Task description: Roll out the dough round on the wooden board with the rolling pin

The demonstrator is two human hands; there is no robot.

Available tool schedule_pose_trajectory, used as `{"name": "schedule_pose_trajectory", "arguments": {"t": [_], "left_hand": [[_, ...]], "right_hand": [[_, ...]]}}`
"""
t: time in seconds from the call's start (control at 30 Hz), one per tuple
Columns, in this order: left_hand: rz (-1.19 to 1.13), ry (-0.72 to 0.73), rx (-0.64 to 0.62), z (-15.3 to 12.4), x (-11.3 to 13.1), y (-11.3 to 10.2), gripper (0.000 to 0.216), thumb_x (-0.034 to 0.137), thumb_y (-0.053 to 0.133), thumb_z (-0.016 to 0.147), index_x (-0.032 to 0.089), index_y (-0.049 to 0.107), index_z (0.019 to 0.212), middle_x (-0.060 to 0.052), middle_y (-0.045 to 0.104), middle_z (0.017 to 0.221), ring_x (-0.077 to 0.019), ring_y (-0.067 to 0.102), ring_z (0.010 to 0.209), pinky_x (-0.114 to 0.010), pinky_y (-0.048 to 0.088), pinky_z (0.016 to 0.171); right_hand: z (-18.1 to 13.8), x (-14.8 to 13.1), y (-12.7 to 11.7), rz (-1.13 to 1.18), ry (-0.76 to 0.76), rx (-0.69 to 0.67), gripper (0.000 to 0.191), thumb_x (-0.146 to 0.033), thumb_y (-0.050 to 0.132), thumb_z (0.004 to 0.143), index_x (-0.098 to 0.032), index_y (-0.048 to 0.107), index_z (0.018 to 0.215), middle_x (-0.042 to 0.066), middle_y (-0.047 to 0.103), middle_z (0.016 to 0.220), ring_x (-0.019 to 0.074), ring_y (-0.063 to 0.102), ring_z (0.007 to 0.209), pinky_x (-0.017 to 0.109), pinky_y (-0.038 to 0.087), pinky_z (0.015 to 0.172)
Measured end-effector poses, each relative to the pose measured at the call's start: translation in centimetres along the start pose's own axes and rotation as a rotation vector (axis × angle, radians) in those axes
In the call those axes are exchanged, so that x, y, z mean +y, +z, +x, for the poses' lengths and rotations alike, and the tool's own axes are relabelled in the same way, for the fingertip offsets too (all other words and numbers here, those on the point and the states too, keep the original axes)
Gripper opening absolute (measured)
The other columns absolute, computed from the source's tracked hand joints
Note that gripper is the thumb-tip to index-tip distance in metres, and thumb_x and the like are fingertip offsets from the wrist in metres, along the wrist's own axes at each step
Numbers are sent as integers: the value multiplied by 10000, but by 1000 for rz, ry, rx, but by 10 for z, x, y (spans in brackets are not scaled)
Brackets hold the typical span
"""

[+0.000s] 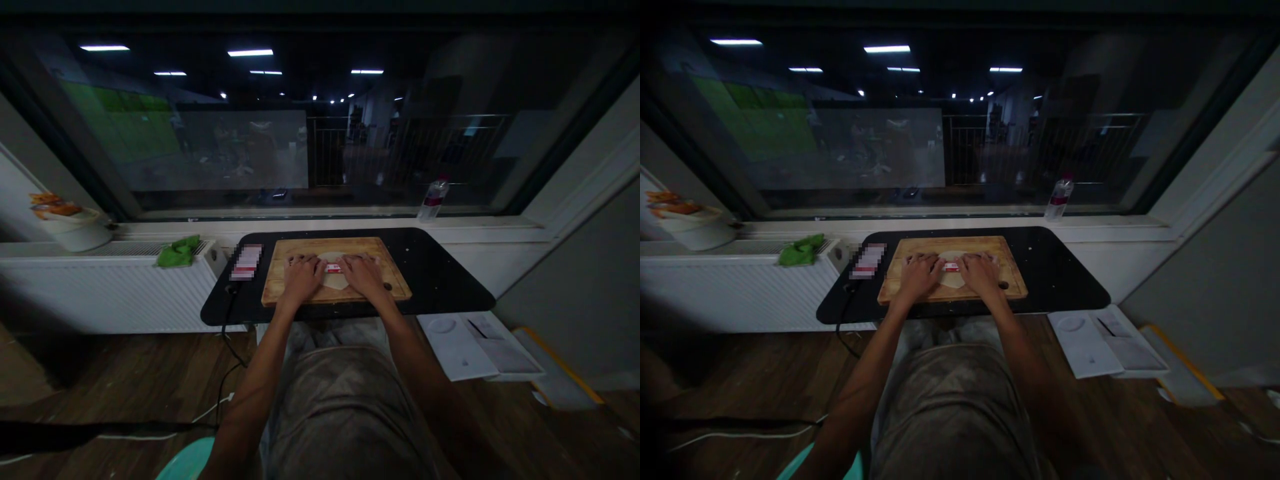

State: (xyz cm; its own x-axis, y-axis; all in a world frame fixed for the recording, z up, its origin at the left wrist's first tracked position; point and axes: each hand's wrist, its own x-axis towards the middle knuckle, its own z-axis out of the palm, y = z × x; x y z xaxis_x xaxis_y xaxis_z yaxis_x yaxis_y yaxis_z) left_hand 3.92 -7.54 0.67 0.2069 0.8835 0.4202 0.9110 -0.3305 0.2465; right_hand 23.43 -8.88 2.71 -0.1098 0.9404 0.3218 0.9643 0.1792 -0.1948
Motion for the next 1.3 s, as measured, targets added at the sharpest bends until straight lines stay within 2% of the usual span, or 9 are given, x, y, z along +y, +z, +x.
{"name": "schedule_pose_trajectory", "arguments": {"t": [0.2,0.4,0.77,0.9,1.07,1.17,1.3], "left_hand": [[-28,3,-16,-14,-1,-4,402,470,497,1167,260,839,1180,-94,826,1364,-345,675,1307,-543,409,1162],[-64,19,-7,-25,0,-10,373,440,501,1168,275,829,1234,-80,779,1483,-339,657,1351,-564,389,1214],[-33,20,-15,-4,0,-8,424,467,480,1172,264,851,1146,-105,836,1343,-361,680,1304,-587,405,1207],[-35,23,-18,-3,1,-9,419,450,476,1176,263,845,1105,-109,843,1307,-343,685,1313,-568,412,1201],[-69,24,2,-16,0,-7,357,446,523,1166,264,828,1123,-103,840,1316,-323,682,1338,-553,404,1209],[-92,33,6,-27,-1,-7,346,438,508,1172,280,815,1149,-85,840,1320,-308,678,1358,-552,380,1235],[-100,43,18,-35,-1,-8,354,422,465,1186,301,789,1258,-64,811,1414,-313,598,1499,-571,328,1289]], "right_hand": [[-20,-4,6,54,-5,75,376,-427,506,1193,-256,836,1134,84,859,1231,294,689,1261,449,330,1169],[-32,-5,4,99,-10,78,375,-441,507,1192,-259,833,1158,80,849,1278,304,678,1280,466,351,1154],[-20,2,2,75,-54,27,409,-429,482,1191,-276,857,1135,85,851,1276,310,622,1403,480,350,1174],[-24,-2,3,63,-40,71,379,-426,500,1187,-269,843,1149,84,848,1280,305,633,1384,478,350,1167],[-39,-6,10,113,-33,151,378,-439,498,1182,-250,821,1234,106,843,1298,309,672,1286,490,342,1192],[-53,-5,14,135,-65,188,392,-444,503,1173,-243,785,1356,122,822,1353,322,660,1321,509,306,1244],[-61,0,12,135,-119,177,419,-428,516,1165,-225,737,1458,132,782,1446,322,640,1382,515,279,1281]]}}
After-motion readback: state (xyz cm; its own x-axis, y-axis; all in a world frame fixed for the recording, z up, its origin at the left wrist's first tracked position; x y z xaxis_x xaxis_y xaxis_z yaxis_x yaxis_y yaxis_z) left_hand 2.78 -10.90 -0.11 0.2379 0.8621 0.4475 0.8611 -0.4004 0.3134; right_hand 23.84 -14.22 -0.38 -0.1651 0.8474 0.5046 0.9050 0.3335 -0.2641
